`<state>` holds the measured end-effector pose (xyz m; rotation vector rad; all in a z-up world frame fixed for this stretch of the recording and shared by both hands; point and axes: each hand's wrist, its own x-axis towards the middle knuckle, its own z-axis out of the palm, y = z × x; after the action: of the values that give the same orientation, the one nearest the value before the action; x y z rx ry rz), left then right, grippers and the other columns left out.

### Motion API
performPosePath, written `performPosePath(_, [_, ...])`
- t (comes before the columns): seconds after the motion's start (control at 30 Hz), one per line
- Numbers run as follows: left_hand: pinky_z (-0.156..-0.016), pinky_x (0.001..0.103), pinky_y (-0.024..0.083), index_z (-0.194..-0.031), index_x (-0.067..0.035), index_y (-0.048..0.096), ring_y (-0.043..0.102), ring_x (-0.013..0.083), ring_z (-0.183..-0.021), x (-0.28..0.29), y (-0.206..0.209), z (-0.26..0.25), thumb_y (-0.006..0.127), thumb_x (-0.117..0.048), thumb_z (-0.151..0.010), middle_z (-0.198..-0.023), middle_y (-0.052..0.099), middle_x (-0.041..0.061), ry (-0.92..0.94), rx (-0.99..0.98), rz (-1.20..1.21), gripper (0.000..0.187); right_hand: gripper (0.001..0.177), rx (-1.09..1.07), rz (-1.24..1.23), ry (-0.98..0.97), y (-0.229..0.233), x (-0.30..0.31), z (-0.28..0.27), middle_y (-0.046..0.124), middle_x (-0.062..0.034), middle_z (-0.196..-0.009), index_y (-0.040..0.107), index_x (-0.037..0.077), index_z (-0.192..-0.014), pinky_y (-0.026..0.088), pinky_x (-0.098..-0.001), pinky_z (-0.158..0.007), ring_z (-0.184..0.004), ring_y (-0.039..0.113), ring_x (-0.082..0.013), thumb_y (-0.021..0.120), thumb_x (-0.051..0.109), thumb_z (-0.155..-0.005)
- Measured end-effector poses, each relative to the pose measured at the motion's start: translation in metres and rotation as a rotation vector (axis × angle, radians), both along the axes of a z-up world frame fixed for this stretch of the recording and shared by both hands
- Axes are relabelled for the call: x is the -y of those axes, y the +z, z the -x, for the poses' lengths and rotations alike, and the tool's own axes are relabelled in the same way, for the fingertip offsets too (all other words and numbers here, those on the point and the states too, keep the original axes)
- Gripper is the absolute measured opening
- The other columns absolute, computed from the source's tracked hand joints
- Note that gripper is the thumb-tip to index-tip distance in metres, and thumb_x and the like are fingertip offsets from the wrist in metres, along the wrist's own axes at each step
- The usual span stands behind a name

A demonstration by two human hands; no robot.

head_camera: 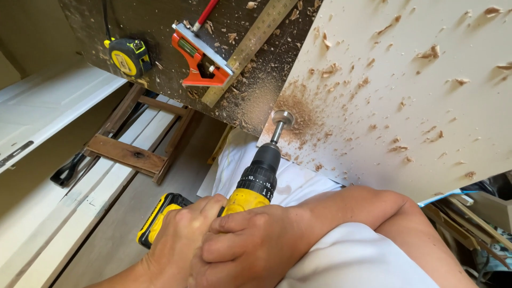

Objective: Measuring and marking a wooden board before drilling a large recess using a power drill and a Forstner bit.

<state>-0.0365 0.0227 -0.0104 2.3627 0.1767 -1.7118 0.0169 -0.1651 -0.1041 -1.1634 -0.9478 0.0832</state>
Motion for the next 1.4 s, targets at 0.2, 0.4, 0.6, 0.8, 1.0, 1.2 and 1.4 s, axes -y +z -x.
performPosePath(0.2, [-0.051, 0.053, 0.046, -0.106, -0.019, 0.061, 0.065, 0.0381, -0.057, 0.013, 0.004, 0.004, 0.066, -0.043, -0.085, -0.079, 0.069, 0.002, -0.020, 0.037, -0.024, 0.033, 0.026, 0.033, -0.067, -0.060, -0.001, 0.008, 0.000, 0.057, 0.0035, -0.092, 0.070, 0.014, -0.102, 0.054, -0.0260, -0.086, -0.080, 0.055, -0.0129, 0.046, 0.019, -0.111])
performPosePath(0.4, [-0.053, 0.056, 0.047, -0.110, -0.020, 0.060, 0.067, 0.0389, -0.061, 0.027, 0.009, -0.009, 0.066, -0.043, -0.085, -0.081, 0.071, 0.002, -0.068, -0.033, -0.093, 0.035, 0.025, -0.029, -0.132, -0.102, -0.003, 0.019, -0.003, 0.054, 0.0011, -0.087, 0.068, 0.012, -0.096, 0.054, -0.0271, -0.084, -0.075, 0.055, -0.0152, 0.050, 0.020, -0.113])
performPosePath(0.6, [-0.059, 0.059, 0.050, -0.117, -0.021, 0.059, 0.070, 0.0406, -0.068, 0.035, 0.012, -0.023, 0.065, -0.050, -0.085, -0.090, 0.075, 0.002, -0.112, -0.137, -0.155, 0.043, 0.025, -0.044, -0.179, -0.155, -0.004, 0.027, -0.013, 0.062, 0.0024, -0.094, 0.068, 0.009, -0.095, 0.053, -0.0274, -0.081, -0.077, 0.055, -0.0142, 0.050, 0.015, -0.112])
performPosePath(0.8, [-0.058, 0.058, 0.049, -0.110, -0.021, 0.058, 0.069, 0.0397, -0.062, 0.037, 0.012, -0.047, 0.064, -0.047, -0.090, -0.080, 0.072, 0.004, -0.130, -0.192, -0.148, 0.034, 0.027, -0.097, -0.187, -0.167, -0.002, 0.025, -0.024, 0.051, -0.0011, -0.085, 0.067, 0.009, -0.092, 0.053, -0.0282, -0.079, -0.073, 0.052, -0.0169, 0.051, 0.015, -0.113])
performPosePath(1.0, [-0.060, 0.059, 0.048, -0.106, -0.023, 0.057, 0.068, 0.0433, -0.066, 0.026, 0.011, -0.059, 0.063, -0.049, -0.087, -0.079, 0.070, 0.004, -0.120, -0.231, -0.113, 0.033, 0.025, -0.148, -0.140, -0.154, 0.001, 0.016, -0.030, 0.046, -0.0023, -0.083, 0.068, 0.009, -0.096, 0.053, -0.0292, -0.079, -0.069, 0.051, -0.0197, 0.054, 0.019, -0.114])
performPosePath(1.2, [-0.059, 0.058, 0.047, -0.104, -0.022, 0.057, 0.066, 0.0441, -0.062, 0.010, 0.005, -0.055, 0.062, -0.048, -0.088, -0.076, 0.069, 0.005, -0.097, -0.219, -0.072, 0.030, 0.027, -0.105, -0.080, -0.087, 0.000, 0.004, -0.028, 0.054, -0.0030, -0.093, 0.068, 0.011, -0.102, 0.054, -0.0294, -0.086, -0.076, 0.054, -0.0190, 0.044, 0.018, -0.112])
performPosePath(1.4, [-0.058, 0.060, 0.048, -0.118, -0.021, 0.060, 0.068, 0.0450, -0.063, -0.003, 0.002, -0.031, 0.062, -0.046, -0.087, -0.082, 0.072, 0.006, -0.087, -0.148, -0.018, 0.040, 0.030, -0.053, -0.024, -0.056, 0.000, -0.001, -0.021, 0.054, -0.0007, -0.092, 0.068, 0.013, -0.105, 0.054, -0.0279, -0.087, -0.078, 0.056, -0.0169, 0.040, 0.019, -0.113])
